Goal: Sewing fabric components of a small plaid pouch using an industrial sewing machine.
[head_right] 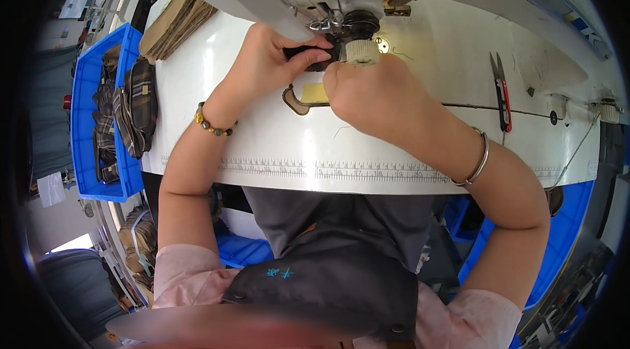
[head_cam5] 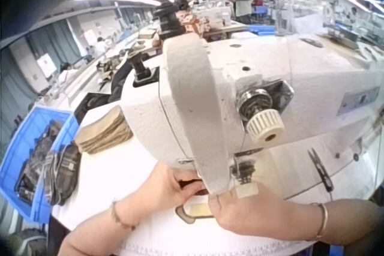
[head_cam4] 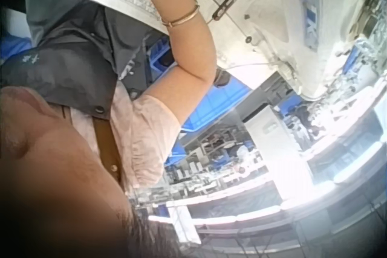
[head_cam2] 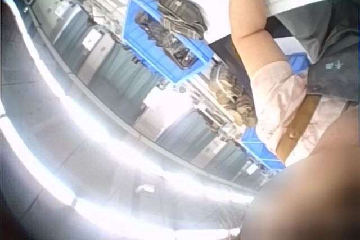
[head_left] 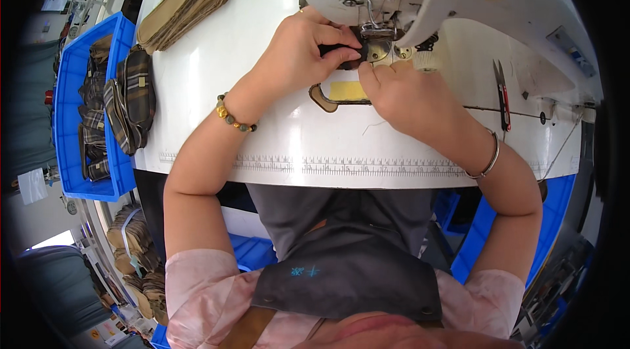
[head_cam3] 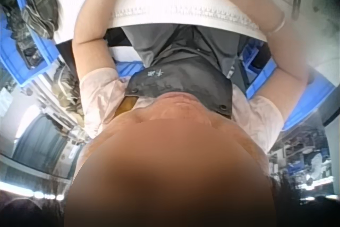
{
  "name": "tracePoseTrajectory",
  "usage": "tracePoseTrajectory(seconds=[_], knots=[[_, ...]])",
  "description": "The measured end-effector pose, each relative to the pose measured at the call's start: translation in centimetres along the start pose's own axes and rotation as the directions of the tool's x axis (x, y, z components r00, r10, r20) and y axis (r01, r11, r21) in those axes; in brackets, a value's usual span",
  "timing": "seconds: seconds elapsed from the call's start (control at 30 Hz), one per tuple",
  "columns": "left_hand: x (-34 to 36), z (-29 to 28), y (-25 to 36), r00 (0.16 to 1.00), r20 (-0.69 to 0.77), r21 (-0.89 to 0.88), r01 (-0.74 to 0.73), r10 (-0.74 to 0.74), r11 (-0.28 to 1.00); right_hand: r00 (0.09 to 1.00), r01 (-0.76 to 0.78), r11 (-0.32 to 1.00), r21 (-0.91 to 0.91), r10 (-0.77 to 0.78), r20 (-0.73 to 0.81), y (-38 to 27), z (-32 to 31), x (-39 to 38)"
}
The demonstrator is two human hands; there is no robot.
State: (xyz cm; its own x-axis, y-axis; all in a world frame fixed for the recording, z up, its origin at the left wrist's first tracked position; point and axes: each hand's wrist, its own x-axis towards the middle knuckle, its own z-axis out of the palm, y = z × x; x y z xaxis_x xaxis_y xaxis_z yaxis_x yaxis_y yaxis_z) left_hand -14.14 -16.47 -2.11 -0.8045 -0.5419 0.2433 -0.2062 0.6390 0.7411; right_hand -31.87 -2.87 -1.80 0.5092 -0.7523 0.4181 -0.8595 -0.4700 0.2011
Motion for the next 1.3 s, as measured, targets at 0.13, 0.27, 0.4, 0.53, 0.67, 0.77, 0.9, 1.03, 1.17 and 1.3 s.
tracePoseTrajectory(seconds=[0.13,0.27,0.4,0.53,0.67,0.77,0.9,1.03,1.17,1.3], knots=[[-0.2,0.5,-0.1,0.996,-0.053,0.087,-0.064,0.069,0.994,0.995,-0.04,0.998,0.046,0.035,0.097,-0.5,-0.7,-0.3],[-0.1,0.4,0.4,0.989,-0.081,0.13,-0.111,0.122,0.985,0.997,-0.056,0.989,0.134,0.047,0.068,-0.4,-0.8,-0.4],[-0.1,0.1,1.1,0.989,-0.079,0.144,-0.111,0.123,0.983,0.997,-0.074,0.983,0.17,0.067,0.047,-0.5,-0.6,-0.4],[-0.1,0.0,1.0,0.993,-0.064,0.135,-0.092,0.101,0.987,0.981,-0.079,0.992,0.094,0.061,0.186,-0.4,-0.6,-0.9],[-0.2,0.1,0.9,0.994,-0.064,0.107,-0.081,0.088,0.991,0.991,-0.086,0.989,0.123,0.072,0.114,-0.5,-0.5,-0.6],[-0.1,0.0,1.1,0.994,-0.06,0.119,-0.082,0.09,0.99,0.996,-0.086,0.986,0.145,0.082,0.032,-0.4,-0.4,-0.5],[-0.1,0.0,1.3,0.993,-0.069,0.11,-0.09,0.098,0.99,0.995,-0.1,0.988,0.114,0.099,0.019,-0.4,-0.3,-0.4],[0.2,-0.1,2.4,0.993,-0.079,0.126,0.094,-0.085,0.987,0.991,-0.136,0.978,0.156,0.137,0.004,0.0,0.4,-0.4],[0.4,0.0,1.7,0.99,-0.122,0.122,0.085,-0.07,0.989,0.987,-0.157,0.979,0.128,0.161,-0.023,0.2,1.2,-0.2],[0.6,0.0,1.7,0.991,-0.131,0.153,0.049,-0.028,0.987,0.986,-0.162,0.975,0.151,0.165,-0.01,0.6,1.3,-0.2]])
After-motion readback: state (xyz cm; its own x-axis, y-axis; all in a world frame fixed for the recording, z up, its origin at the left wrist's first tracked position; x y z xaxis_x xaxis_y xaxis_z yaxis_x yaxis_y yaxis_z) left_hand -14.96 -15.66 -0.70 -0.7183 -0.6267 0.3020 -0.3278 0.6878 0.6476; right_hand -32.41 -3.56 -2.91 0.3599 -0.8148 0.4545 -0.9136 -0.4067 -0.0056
